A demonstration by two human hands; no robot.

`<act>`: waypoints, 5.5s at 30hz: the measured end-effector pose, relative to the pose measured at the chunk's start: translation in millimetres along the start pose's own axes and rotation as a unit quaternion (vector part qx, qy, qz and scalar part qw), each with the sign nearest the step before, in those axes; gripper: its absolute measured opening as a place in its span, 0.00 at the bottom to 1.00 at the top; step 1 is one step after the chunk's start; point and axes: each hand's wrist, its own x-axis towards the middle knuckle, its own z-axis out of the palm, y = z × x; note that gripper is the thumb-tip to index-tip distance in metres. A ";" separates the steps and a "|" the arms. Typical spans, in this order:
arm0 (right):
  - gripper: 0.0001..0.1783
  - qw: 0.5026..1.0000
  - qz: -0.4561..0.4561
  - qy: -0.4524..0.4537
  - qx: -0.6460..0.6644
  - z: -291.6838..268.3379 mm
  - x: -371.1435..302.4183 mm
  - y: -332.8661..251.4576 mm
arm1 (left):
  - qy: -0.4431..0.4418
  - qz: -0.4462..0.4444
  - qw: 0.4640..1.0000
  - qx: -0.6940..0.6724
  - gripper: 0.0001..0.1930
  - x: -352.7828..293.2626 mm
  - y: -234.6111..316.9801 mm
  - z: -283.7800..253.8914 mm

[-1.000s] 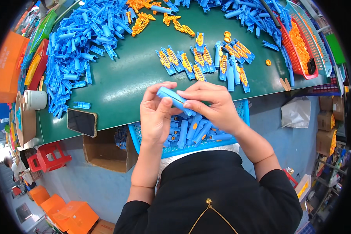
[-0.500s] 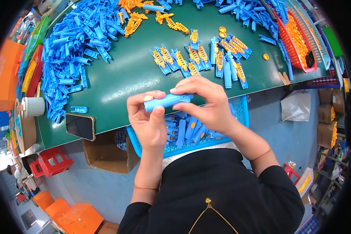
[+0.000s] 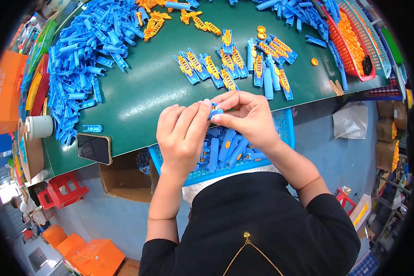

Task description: Assembling small plastic toy components at a factory workbench.

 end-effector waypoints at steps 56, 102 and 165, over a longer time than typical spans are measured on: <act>0.14 0.442 -0.348 0.063 -0.825 -169.8 178.0 -103.5 | -0.193 -0.147 0.970 -0.022 0.12 30.0 -52.9 0.3; 0.14 0.966 -0.158 -0.029 -0.205 -9.8 20.1 -1.2 | 0.064 -0.442 0.650 -0.615 0.21 10.8 19.3 17.6; 0.05 0.968 -0.099 -0.096 -0.208 -15.5 2.5 -14.0 | -0.099 -0.405 0.665 -0.620 0.12 -14.1 18.0 10.3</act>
